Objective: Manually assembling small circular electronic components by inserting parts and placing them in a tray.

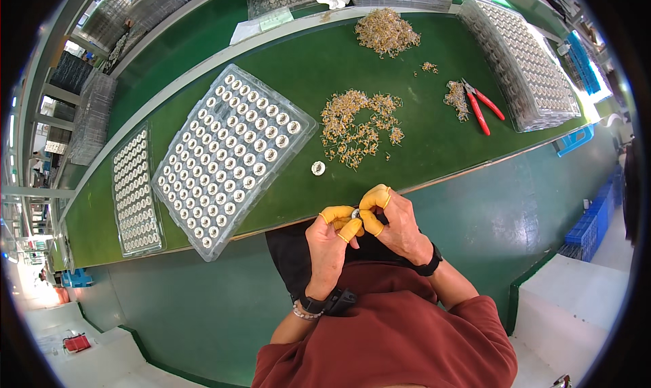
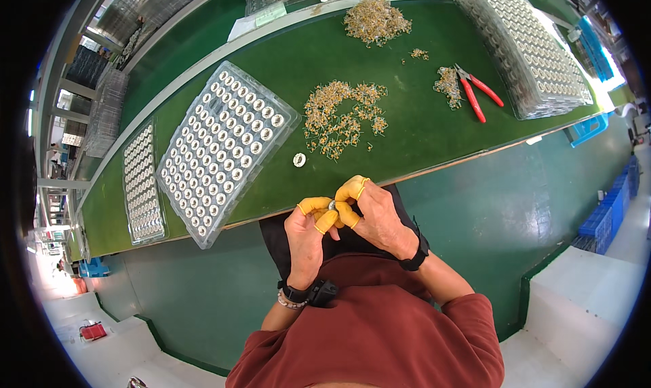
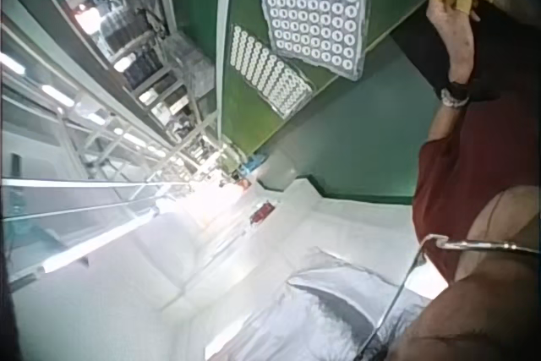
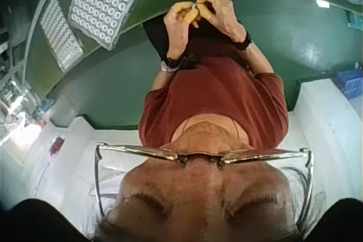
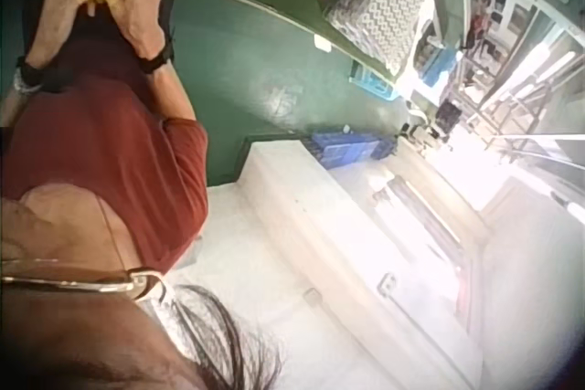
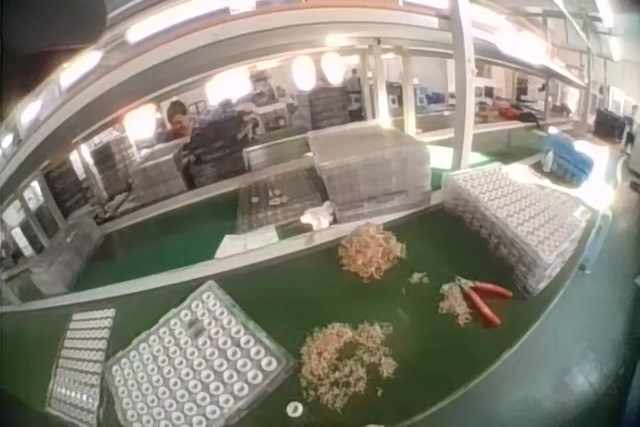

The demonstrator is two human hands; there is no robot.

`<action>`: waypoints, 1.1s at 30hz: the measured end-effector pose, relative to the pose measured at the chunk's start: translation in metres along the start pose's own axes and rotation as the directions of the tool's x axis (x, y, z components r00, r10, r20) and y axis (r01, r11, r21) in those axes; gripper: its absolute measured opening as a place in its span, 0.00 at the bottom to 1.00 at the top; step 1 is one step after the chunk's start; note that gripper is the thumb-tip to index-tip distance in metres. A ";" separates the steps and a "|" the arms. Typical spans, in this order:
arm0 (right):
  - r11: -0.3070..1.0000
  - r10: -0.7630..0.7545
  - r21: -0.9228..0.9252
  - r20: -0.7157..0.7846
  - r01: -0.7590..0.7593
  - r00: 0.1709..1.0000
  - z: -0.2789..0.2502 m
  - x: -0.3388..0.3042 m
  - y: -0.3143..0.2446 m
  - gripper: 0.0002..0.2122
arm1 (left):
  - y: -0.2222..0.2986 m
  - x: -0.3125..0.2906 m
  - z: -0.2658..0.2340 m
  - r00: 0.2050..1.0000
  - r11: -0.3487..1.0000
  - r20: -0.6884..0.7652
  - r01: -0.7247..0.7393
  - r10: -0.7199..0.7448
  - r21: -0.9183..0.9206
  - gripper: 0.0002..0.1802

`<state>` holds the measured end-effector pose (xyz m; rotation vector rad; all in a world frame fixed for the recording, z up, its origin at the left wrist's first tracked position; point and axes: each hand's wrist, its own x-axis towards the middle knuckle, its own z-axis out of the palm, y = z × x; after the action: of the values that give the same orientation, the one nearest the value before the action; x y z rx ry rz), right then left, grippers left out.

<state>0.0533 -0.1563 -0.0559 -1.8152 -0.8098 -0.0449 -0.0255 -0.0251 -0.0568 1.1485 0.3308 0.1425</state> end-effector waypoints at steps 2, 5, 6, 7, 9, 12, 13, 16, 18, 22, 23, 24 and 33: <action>1.000 -0.004 -0.001 0.002 0.004 1.000 0.000 0.000 0.000 0.11 | 0.001 0.000 0.001 1.000 1.000 -0.009 -0.009 0.009 0.003 0.09; 1.000 -0.028 -0.007 -0.008 0.028 1.000 0.000 0.001 -0.001 0.11 | -0.001 0.000 0.001 1.000 1.000 -0.008 -0.004 0.004 0.007 0.09; 1.000 -0.011 0.010 -0.010 0.011 1.000 0.000 0.001 -0.002 0.10 | -0.001 0.000 0.001 1.000 1.000 -0.008 -0.004 0.004 0.007 0.09; 1.000 0.006 0.027 -0.012 -0.006 1.000 -0.001 0.001 -0.003 0.10 | 0.000 0.000 0.000 1.000 1.000 -0.006 -0.009 0.009 0.010 0.09; 0.998 0.042 0.053 0.006 -0.043 0.999 -0.003 0.002 -0.005 0.09 | 0.001 0.001 0.001 1.000 1.000 -0.004 -0.013 0.013 0.014 0.09; 0.986 0.114 0.118 0.018 -0.116 0.993 -0.005 0.002 -0.006 0.09 | 0.003 0.001 0.003 1.000 1.000 -0.010 -0.017 0.017 -0.004 0.10; 0.984 0.124 0.125 0.020 -0.126 0.992 -0.005 0.002 -0.006 0.09 | 0.003 0.002 0.002 1.000 1.000 -0.002 -0.018 0.018 -0.001 0.10; 0.982 0.129 0.137 0.024 -0.131 0.991 -0.007 0.004 -0.007 0.09 | 0.000 0.002 0.001 1.000 1.000 0.006 -0.020 0.020 -0.005 0.10; 0.982 0.123 0.141 0.025 -0.125 0.992 -0.008 0.005 -0.009 0.09 | 0.000 0.002 0.000 1.000 1.000 0.005 -0.022 0.022 -0.011 0.10; 0.990 0.063 0.120 0.065 -0.070 0.996 -0.010 0.005 -0.008 0.09 | 0.002 0.002 0.001 0.999 0.998 -0.011 -0.049 0.049 0.031 0.11; 0.992 0.034 0.117 0.069 -0.042 0.997 -0.010 0.005 -0.008 0.09 | 0.003 0.002 0.001 0.998 0.997 -0.018 -0.054 0.055 0.050 0.11; 0.992 0.033 0.117 0.069 -0.041 0.997 -0.010 0.005 -0.008 0.09 | 0.002 0.002 0.000 0.998 0.997 -0.018 -0.055 0.056 0.050 0.11; 0.979 0.123 0.148 0.110 -0.138 0.986 -0.011 0.005 -0.013 0.09 | 0.002 0.000 -0.003 0.999 0.997 -0.002 -0.041 0.041 0.070 0.10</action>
<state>0.0544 -0.1609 -0.0388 -1.7288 -0.7409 0.1909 -0.0261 -0.0218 -0.0564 1.2246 0.3177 0.1701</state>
